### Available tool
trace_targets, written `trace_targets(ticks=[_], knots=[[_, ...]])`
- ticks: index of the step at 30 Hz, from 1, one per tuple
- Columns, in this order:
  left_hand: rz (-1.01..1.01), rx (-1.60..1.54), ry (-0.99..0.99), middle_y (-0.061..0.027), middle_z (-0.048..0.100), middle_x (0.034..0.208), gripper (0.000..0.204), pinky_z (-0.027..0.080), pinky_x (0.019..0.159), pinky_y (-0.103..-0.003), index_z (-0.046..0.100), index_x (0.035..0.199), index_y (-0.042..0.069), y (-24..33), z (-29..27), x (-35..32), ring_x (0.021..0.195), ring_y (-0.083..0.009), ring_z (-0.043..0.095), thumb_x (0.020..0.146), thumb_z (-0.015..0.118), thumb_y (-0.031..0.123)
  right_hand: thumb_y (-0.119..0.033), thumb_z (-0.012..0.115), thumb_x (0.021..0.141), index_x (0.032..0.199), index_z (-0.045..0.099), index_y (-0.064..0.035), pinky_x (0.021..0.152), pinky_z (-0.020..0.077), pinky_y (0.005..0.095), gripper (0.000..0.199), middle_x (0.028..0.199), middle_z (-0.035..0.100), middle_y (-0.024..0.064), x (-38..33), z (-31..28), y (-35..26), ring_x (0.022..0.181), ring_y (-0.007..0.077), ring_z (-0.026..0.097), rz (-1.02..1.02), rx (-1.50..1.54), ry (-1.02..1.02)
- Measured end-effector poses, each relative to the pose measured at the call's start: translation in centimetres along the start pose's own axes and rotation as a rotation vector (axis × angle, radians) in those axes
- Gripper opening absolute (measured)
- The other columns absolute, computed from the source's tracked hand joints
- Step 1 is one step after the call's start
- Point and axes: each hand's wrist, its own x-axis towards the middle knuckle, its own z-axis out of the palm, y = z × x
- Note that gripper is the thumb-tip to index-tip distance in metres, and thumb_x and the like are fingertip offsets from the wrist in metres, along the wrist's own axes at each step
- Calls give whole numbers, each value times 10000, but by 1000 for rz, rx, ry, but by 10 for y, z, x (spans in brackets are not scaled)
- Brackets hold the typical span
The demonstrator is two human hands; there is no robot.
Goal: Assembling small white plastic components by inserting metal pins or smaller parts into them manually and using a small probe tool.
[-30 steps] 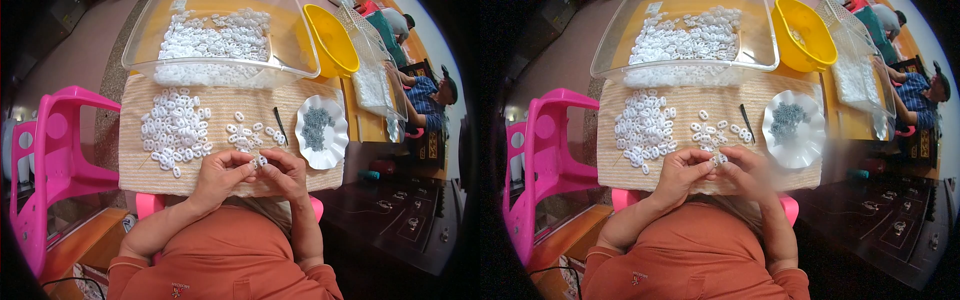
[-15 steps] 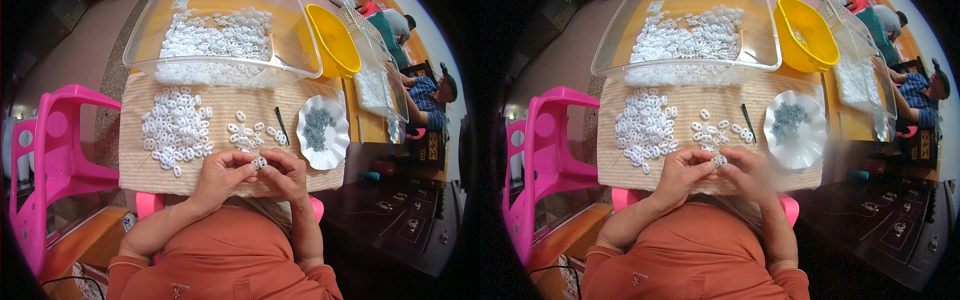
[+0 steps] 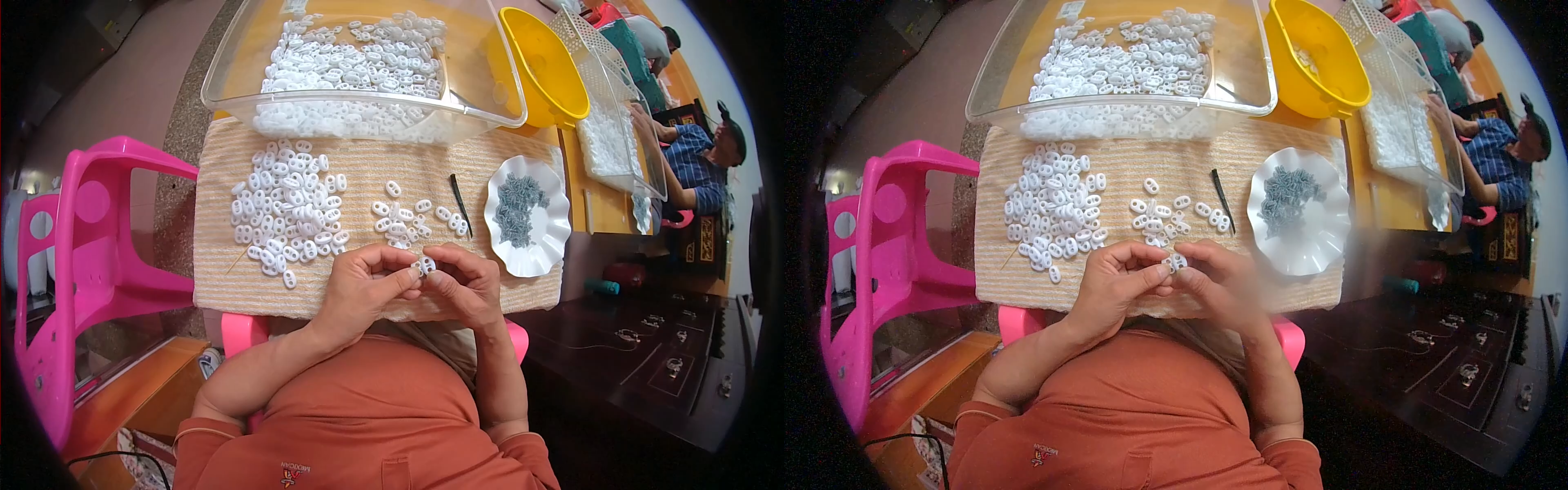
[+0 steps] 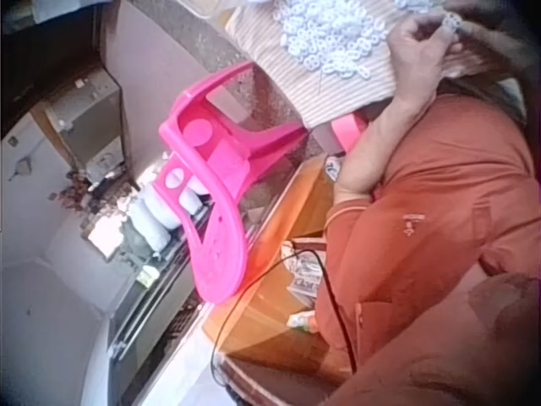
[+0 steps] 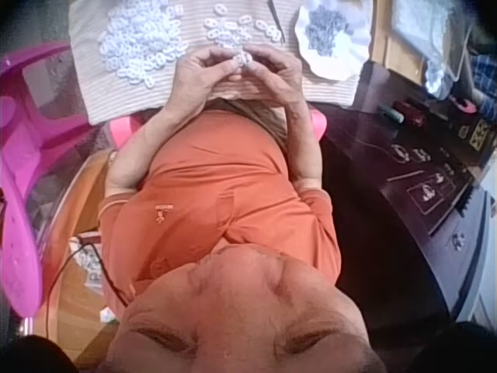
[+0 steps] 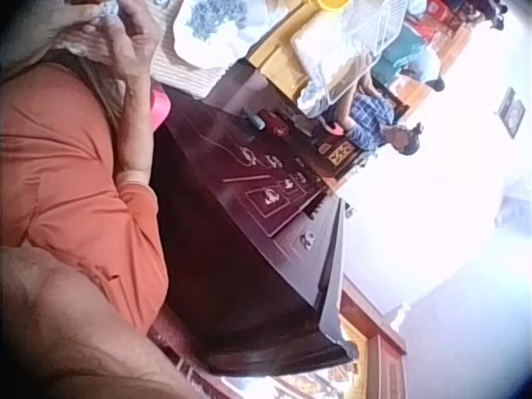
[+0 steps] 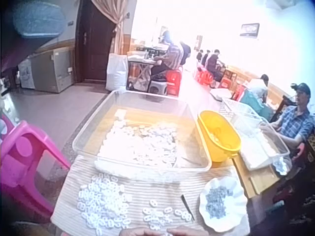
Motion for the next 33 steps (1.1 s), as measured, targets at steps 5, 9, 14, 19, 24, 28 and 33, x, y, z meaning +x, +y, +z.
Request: trace_targets(ticks=[5, 9, 14, 19, 24, 28, 33], knots=[[-1, -6, 0, -91, 660, 896, 149, 562, 711, -234, 613, 1025, -29, 1, 0, 0, 772, -123, 647, 880, 616, 7, -25, 643, 858, 1108, 600, 70, 769, 505, 262, 271, 1011, 634, 104, 0, 1, 1, 898, 150, 614, -3, -1, 16], [-12, -2, 7, -91, 663, 884, 151, 557, 699, -229, 616, 1023, -28, 1, 1, -1, 757, -121, 646, 875, 620, 3, -22, 647, 854, 1115, 598, 68, 776, 503, 263, 281, 1010, 632, 104, 0, -2, 2, 899, 150, 613, 1, -53, -2], [-22, 7, 14, -92, 665, 877, 157, 554, 697, -234, 619, 1026, -28, 1, 1, -2, 750, -121, 644, 870, 623, -3, -18, 639, 857, 1135, 591, 67, 805, 497, 267, 295, 1018, 632, 100, -1, 0, 0, 921, 149, 610, 6, 19, -6], [-23, -31, 19, -93, 668, 878, 168, 550, 698, -244, 624, 1029, -30, 1, 2, -3, 739, -125, 641, 864, 633, -2, 50, 613, 862, 1156, 591, 75, 812, 509, 256, 296, 1043, 628, 116, -1, 0, 0, 938, 155, 627, -18, -7, -17], [-40, -42, 28, -94, 670, 876, 168, 551, 685, -236, 628, 1025, -31, 2, 3, -4, 738, -123, 642, 859, 636, -6, 38, 624, 860, 1157, 593, 71, 819, 506, 254, 300, 1050, 632, 115, -1, -1, 1, 942, 155, 627, -21, 34, -27], [-37, -56, 28, -96, 672, 874, 164, 551, 673, -229, 631, 1020, -30, 1, 4, -4, 736, -122, 643, 858, 638, -4, 27, 640, 854, 1149, 600, 68, 824, 505, 253, 301, 1063, 637, 118, -2, -2, 3, 950, 153, 628, -22, -10, -16], [-21, -57, 2, -100, 672, 873, 155, 551, 676, -236, 632, 1010, -26, 0, 3, -4, 738, -125, 643, 857, 641, 0, 20, 653, 846, 1136, 609, 66, 828, 506, 257, 297, 1069, 637, 122, -3, -4, 4, 952, 156, 630, -19, -9, -18]])
